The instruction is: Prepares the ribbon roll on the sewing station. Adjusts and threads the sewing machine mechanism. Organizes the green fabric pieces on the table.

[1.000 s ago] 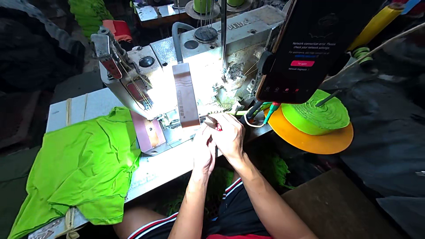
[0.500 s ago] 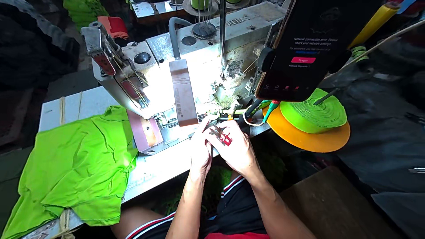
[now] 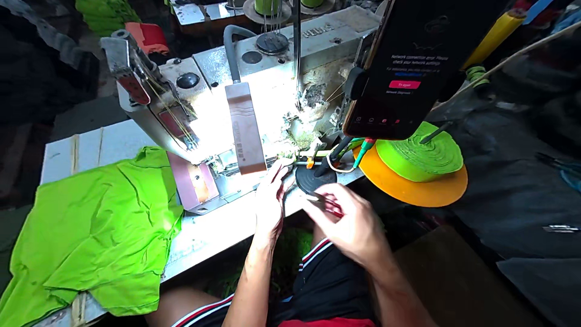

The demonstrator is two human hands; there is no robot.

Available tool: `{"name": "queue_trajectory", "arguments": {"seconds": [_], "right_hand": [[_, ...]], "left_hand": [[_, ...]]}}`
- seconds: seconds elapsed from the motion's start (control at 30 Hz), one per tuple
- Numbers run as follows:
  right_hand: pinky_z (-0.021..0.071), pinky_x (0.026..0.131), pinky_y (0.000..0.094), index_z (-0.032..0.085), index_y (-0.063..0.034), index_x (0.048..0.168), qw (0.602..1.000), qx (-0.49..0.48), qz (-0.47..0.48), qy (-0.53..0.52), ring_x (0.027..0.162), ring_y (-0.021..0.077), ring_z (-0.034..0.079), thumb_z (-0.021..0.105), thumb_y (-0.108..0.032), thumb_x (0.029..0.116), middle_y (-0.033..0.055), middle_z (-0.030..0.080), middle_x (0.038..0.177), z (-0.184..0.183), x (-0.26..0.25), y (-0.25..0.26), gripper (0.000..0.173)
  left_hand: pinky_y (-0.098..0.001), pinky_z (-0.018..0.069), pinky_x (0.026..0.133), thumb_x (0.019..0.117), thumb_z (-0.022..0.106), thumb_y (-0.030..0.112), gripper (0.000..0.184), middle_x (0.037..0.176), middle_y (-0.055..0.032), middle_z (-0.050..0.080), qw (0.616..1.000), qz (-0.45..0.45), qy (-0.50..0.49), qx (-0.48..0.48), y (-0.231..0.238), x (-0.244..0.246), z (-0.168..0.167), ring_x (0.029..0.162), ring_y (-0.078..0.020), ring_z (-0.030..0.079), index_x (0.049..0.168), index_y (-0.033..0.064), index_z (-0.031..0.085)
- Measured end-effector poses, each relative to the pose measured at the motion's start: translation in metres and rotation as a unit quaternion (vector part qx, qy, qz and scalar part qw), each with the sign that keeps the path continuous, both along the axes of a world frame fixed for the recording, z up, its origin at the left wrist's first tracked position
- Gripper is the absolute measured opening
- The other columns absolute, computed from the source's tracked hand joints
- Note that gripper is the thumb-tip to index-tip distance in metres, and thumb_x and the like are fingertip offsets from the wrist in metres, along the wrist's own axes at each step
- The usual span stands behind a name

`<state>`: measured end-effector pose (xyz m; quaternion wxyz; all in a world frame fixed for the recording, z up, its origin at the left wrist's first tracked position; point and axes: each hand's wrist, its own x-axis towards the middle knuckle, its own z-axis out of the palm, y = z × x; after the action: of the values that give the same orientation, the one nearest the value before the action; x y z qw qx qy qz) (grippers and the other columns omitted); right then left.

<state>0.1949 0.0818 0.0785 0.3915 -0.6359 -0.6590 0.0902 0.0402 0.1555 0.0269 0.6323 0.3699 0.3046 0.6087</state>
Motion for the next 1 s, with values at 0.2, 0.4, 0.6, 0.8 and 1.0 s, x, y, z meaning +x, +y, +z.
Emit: {"name": "queue_trajectory", "arguments": {"seconds": [0.2,0.4,0.6,0.8,1.0], "right_hand": [[0.0514,0.067,0.0597,0.070,0.0025,0.104,0.956,0.031,-0.262,-0.126,0.078,0.0397,0.067,0.069,-0.036,0.0963,0.0237,0.069,0.091,0.005,0.113,-0.006,0.039],[0.0491,0.068,0.0569,0.068,0.0019,0.102,0.956,0.007,-0.274,-0.108,0.076,0.0359,0.063,0.071,-0.045,0.0931,0.0225,0.066,0.088,0.008,0.158,-0.018,0.048],[0.0581,0.066,0.0389,0.067,0.0013,0.110,0.992,0.011,-0.122,-0.030,0.076,0.0212,0.068,0.070,-0.041,0.0947,0.0163,0.070,0.093,0.013,0.092,-0.041,0.045],[0.0563,0.085,0.0230,0.066,-0.0058,0.126,0.995,-0.037,0.072,0.062,0.096,0.0061,0.067,0.063,-0.032,0.0991,0.0059,0.070,0.112,-0.003,0.004,-0.012,0.038],[0.0575,0.066,0.0329,0.074,-0.0124,0.122,0.998,0.031,0.032,-0.032,0.076,0.0134,0.067,0.063,-0.033,0.0973,0.0034,0.070,0.095,-0.008,-0.034,0.035,0.034]], "left_hand": [[-0.0399,0.0532,0.103,0.1064,0.034,0.004,0.043,0.145,-0.0146,0.057,1.000,-0.010,0.002,-0.014,0.001,-0.002,0.004,0.123,-0.0232,0.063,0.146,-0.0010,0.051],[-0.0392,0.0547,0.101,0.1053,0.035,0.003,0.043,0.145,-0.0139,0.056,1.000,-0.005,0.018,-0.014,0.002,-0.003,0.005,0.121,-0.0227,0.063,0.146,-0.0005,0.051],[-0.0394,0.0546,0.101,0.1063,0.035,0.004,0.044,0.145,-0.0128,0.056,1.000,-0.002,0.015,-0.018,0.000,-0.001,0.004,0.122,-0.0224,0.063,0.148,0.0017,0.049],[-0.0453,0.0511,0.108,0.1079,0.030,0.007,0.042,0.142,-0.0201,0.058,0.997,0.020,-0.063,-0.034,-0.006,0.000,0.007,0.127,-0.0291,0.062,0.146,-0.0030,0.044],[-0.0368,0.0530,0.100,0.1079,0.028,0.013,0.040,0.125,-0.0176,0.065,0.984,0.030,-0.168,-0.059,-0.010,0.000,0.011,0.117,-0.0233,0.064,0.136,-0.0025,0.053]]}}
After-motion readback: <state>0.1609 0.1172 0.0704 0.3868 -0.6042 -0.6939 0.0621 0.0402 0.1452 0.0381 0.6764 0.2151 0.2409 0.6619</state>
